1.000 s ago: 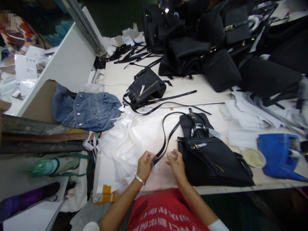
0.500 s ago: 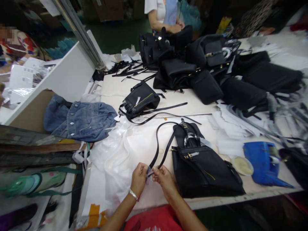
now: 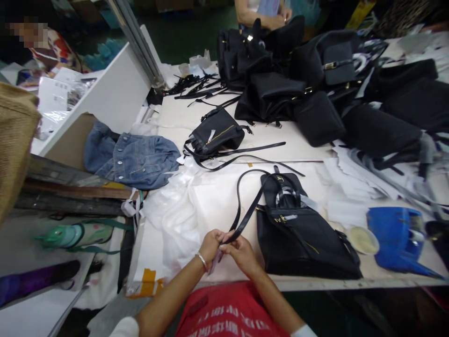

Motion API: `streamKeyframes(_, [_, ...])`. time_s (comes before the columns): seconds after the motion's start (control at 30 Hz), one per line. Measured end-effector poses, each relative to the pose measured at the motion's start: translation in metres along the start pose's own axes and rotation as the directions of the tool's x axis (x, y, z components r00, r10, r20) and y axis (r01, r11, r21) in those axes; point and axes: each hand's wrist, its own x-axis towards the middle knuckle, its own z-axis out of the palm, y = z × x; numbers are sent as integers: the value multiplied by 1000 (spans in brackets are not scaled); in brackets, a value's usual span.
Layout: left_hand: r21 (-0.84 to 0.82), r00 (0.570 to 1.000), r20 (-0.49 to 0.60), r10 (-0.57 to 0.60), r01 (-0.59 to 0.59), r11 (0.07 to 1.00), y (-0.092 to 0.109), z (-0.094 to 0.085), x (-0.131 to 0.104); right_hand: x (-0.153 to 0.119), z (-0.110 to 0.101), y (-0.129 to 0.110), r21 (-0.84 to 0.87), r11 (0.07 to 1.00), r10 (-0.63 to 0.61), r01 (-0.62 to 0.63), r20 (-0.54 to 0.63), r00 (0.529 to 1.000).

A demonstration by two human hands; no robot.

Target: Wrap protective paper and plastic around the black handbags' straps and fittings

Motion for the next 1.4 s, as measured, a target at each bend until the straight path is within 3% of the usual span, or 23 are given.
streamKeyframes(0.2, [-33, 999, -43, -3, 2, 999, 2, 0, -1, -2, 4, -2, -101, 994, -43, 31, -114, 993])
streamKeyframes(0.33, [6, 999, -15, 48, -48, 999, 9, 0, -7, 1, -1, -5, -172, 985, -84, 32, -308, 948])
streamKeyframes(0.4, [62, 995, 6, 95, -95, 994, 11, -2, -9, 4, -4, -4, -195, 980, -108, 40, -353, 929])
streamKeyframes(0.57, [204, 966, 29, 258, -258, 944, 11, -9, -13, 5, -1, -1, -193, 980, -119, 50, -364, 924])
streamKeyframes(0.77, [218, 962, 22, 271, -269, 938, 24, -17, -41, -16, 18, -13, -271, 962, -134, 43, -324, 936])
streamKeyframes(0.97, [258, 947, 68, 314, -321, 911, 30, -23, -54, -20, 24, -19, -169, 983, -117, 69, -292, 949])
streamKeyframes(1.17, [238, 923, 51, 381, -382, 893, 30, -17, -67, -32, 23, -25, -223, 969, -170, 108, -284, 944])
streamKeyframes(1.4, [73, 929, 152, 337, -351, 934, 24, -5, -88, -49, 18, -22, -319, 944, -196, 84, -337, 921])
